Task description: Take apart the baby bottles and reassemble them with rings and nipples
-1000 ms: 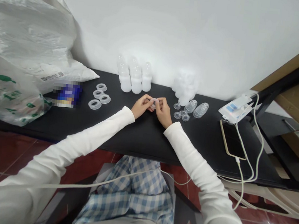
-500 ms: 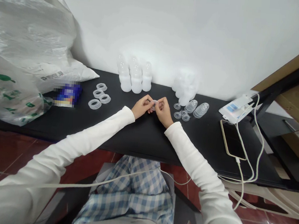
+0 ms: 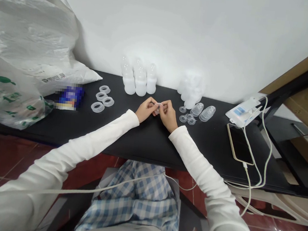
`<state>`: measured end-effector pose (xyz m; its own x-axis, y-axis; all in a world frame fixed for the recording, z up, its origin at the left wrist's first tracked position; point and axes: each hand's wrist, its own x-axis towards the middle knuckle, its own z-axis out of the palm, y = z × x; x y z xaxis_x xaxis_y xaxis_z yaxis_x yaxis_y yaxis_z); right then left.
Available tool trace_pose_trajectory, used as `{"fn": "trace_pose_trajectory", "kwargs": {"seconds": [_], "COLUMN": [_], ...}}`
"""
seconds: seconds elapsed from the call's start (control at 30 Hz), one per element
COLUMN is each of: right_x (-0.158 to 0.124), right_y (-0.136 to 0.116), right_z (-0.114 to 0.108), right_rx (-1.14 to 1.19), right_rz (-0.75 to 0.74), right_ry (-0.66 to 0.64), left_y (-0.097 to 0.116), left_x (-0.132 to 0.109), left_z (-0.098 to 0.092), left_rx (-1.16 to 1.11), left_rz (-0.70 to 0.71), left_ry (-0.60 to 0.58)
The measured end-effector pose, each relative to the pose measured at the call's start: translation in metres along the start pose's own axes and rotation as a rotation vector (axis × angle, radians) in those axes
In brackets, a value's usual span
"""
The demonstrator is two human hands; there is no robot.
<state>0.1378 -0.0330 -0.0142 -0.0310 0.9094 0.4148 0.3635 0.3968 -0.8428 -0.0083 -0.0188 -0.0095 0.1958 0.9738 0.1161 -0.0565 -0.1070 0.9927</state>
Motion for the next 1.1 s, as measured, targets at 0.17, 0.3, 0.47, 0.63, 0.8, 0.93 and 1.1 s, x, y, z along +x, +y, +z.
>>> {"fn": "trace_pose_trajectory", "kwargs": {"seconds": [0.17,0.3,0.47,0.63,0.8,0.93,1.1], "right_x": [-0.001,0.0,0.002,0.002,-0.001,-0.002,-0.001], "right_y": [-0.003,-0.001,0.005,0.007,0.003,-0.004,-0.006], "right_z": [-0.002,-0.001,0.001,0.002,0.004,0.002,-0.001], "right_rx": [0.036,0.057,0.08,0.044,-0.004,-0.03,-0.068], "right_rz": [0.028,0.017,0.005,-0.014,-0.019,-0.025,-0.056], "right_ry": [-0.032,-0.017,-0.005,0.014,0.044,0.044,0.019], "left_y": [-0.005,-0.003,0.0,0.001,0.005,0.006,0.0], "left_x": [0.003,0.003,0.001,-0.001,-0.004,-0.003,0.001], "left_z": [0.002,0.001,-0.002,-0.002,-0.002,-0.002,-0.003], "left_rx": [-0.084,-0.055,0.041,0.083,0.117,0.118,0.037], "left_rz": [-0.034,0.004,0.033,0.053,0.047,0.052,0.037], "left_ry": [0.029,0.012,0.013,0.006,-0.008,0.002,0.003]}}
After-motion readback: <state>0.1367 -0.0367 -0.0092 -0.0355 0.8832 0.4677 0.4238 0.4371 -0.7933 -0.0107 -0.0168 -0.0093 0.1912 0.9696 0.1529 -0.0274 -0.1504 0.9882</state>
